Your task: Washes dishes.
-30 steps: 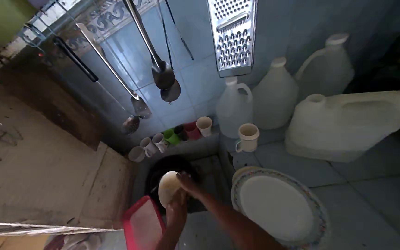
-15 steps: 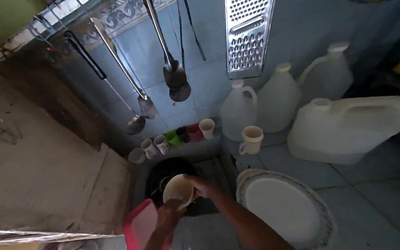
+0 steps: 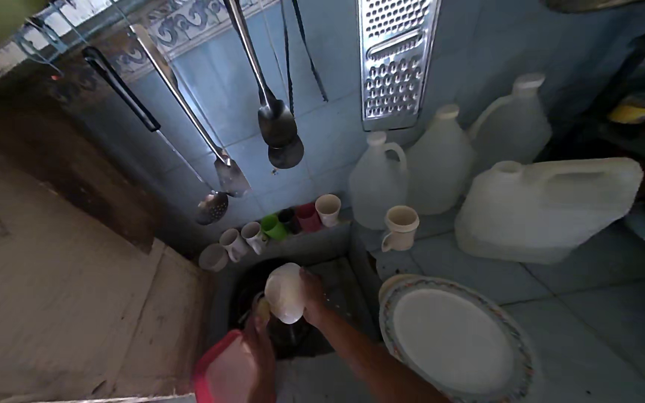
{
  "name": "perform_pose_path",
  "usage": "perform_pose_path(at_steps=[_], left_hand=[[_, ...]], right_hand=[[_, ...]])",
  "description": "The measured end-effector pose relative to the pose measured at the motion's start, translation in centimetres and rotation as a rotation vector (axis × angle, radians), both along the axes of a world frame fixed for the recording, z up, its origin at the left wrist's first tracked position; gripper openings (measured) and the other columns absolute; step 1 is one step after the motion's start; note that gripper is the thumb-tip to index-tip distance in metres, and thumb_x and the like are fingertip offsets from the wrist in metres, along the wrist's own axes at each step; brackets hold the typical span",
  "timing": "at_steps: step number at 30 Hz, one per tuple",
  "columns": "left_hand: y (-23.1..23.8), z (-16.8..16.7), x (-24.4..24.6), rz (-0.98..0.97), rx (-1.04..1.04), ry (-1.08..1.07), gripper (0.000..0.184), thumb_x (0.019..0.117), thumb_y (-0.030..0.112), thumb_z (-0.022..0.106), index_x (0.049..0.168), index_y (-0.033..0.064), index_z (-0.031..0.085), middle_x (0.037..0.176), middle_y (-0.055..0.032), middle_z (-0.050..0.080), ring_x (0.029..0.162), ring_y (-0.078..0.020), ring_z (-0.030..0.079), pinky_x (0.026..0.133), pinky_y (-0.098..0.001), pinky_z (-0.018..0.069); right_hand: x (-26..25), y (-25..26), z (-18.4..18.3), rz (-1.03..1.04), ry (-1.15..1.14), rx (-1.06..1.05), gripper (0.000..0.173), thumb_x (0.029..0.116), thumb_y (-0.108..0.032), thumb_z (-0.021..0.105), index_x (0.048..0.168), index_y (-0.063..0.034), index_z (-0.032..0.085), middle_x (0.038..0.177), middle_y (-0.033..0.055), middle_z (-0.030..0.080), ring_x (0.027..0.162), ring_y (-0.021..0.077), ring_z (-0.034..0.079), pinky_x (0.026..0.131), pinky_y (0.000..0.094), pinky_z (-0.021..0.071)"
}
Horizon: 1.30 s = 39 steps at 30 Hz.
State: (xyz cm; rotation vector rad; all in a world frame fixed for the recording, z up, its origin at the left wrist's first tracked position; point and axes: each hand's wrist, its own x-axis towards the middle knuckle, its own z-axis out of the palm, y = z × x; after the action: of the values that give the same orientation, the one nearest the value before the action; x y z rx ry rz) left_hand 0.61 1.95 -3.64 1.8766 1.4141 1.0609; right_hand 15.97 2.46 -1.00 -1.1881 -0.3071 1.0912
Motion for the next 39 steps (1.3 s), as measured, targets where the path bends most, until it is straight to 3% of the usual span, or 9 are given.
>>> perform_pose_path(at_steps=[3,8,15,20,22,26,28,34,39], left_hand=[[1.1,-0.4,1.8,-0.220,0.384,0.064,0.039,0.1005,0.012,0.046,0.124,-0.0103,0.068,0.136,-0.0295,0.062,0.128,-0.0468,0.059,0.110,-0.0556,0.0453],[5.9,2.0,2.1,-0.099,-0.179,-0.222,0.038,0.1083,0.011,0.038,0.127,-0.0088,0.064,0.130,-0.0232,0.066,0.122,-0.0285,0.062,0.107,-0.0440,0.0470],[0.3,-0.9,3.9,-0.252,0.501,0.081,0.046,0.1013,0.016,0.042,0.129,-0.0152,0.062,0.140,-0.0324,0.057,0.135,-0.0504,0.052,0.117,-0.0566,0.0377],[7.1,2.6,3.4,-0.164,-0.217,-0.069,0.038,0.1092,0.011,0.038,0.129,-0.0078,0.064,0.132,-0.0240,0.065,0.128,-0.0326,0.059,0.113,-0.0468,0.0427],[7.1,3.5,3.7,-0.130,-0.275,-0.057,0.036,0.1098,0.012,0.040,0.127,-0.0072,0.065,0.129,-0.0242,0.066,0.124,-0.0329,0.061,0.110,-0.0476,0.0449],[0.7,2.0,4.8,-0.223,0.290,0.158,0.040,0.0990,0.005,0.050,0.133,-0.0127,0.061,0.140,-0.0300,0.059,0.132,-0.0471,0.056,0.113,-0.0574,0.0427],[0.6,1.0,5.1,-0.241,0.420,0.175,0.041,0.0972,0.010,0.049,0.129,-0.0116,0.064,0.137,-0.0291,0.061,0.130,-0.0480,0.058,0.111,-0.0588,0.0441],[8.0,3.5,2.9,-0.301,-0.368,-0.211,0.040,0.1096,0.012,0.033,0.126,-0.0073,0.065,0.126,-0.0193,0.068,0.118,-0.0226,0.064,0.105,-0.0390,0.0497],[2.8,0.8,3.5,0.048,-0.330,-0.323,0.039,0.1111,0.015,0.038,0.138,-0.0075,0.055,0.138,-0.0258,0.058,0.128,-0.0320,0.056,0.110,-0.0468,0.0444]], right_hand=[[-2.2,-0.1,0.7,0.095,-0.238,-0.048,0.042,0.1118,-0.020,0.038,0.135,0.0112,0.054,0.134,0.0292,0.058,0.124,0.0327,0.057,0.108,0.0456,0.0434],[-2.5,-1.6,1.8,0.310,-0.455,0.009,0.042,0.1113,-0.018,0.039,0.136,0.0128,0.054,0.136,0.0298,0.057,0.129,0.0329,0.055,0.113,0.0422,0.0392],[-1.2,-1.0,1.5,0.200,-0.418,-0.044,0.045,0.1125,-0.020,0.035,0.139,0.0127,0.051,0.140,0.0306,0.054,0.133,0.0354,0.052,0.114,0.0449,0.0375],[-1.8,-2.1,1.1,0.366,-0.613,0.042,0.041,0.1108,-0.018,0.040,0.128,0.0131,0.060,0.125,0.0285,0.063,0.120,0.0315,0.059,0.108,0.0416,0.0424],[-2.2,-2.3,1.3,0.312,-0.605,0.055,0.038,0.1100,-0.015,0.041,0.125,0.0143,0.061,0.121,0.0288,0.065,0.116,0.0303,0.061,0.106,0.0399,0.0443],[-1.2,-1.6,1.6,0.191,-0.461,-0.027,0.042,0.1115,-0.015,0.035,0.135,0.0135,0.055,0.133,0.0305,0.059,0.126,0.0344,0.056,0.111,0.0444,0.0408],[-0.8,-1.3,0.9,0.202,-0.463,-0.006,0.044,0.1124,-0.021,0.034,0.126,0.0113,0.060,0.122,0.0260,0.063,0.115,0.0283,0.060,0.103,0.0415,0.0454],[-1.3,-2.4,0.5,0.285,-0.364,0.144,0.034,0.1092,-0.016,0.044,0.119,0.0106,0.063,0.110,0.0174,0.066,0.101,0.0150,0.062,0.095,0.0323,0.0500],[-0.7,-1.8,0.8,-0.034,-0.158,0.082,0.039,0.1118,-0.017,0.034,0.127,0.0097,0.059,0.121,0.0211,0.064,0.111,0.0202,0.062,0.099,0.0355,0.0505]])
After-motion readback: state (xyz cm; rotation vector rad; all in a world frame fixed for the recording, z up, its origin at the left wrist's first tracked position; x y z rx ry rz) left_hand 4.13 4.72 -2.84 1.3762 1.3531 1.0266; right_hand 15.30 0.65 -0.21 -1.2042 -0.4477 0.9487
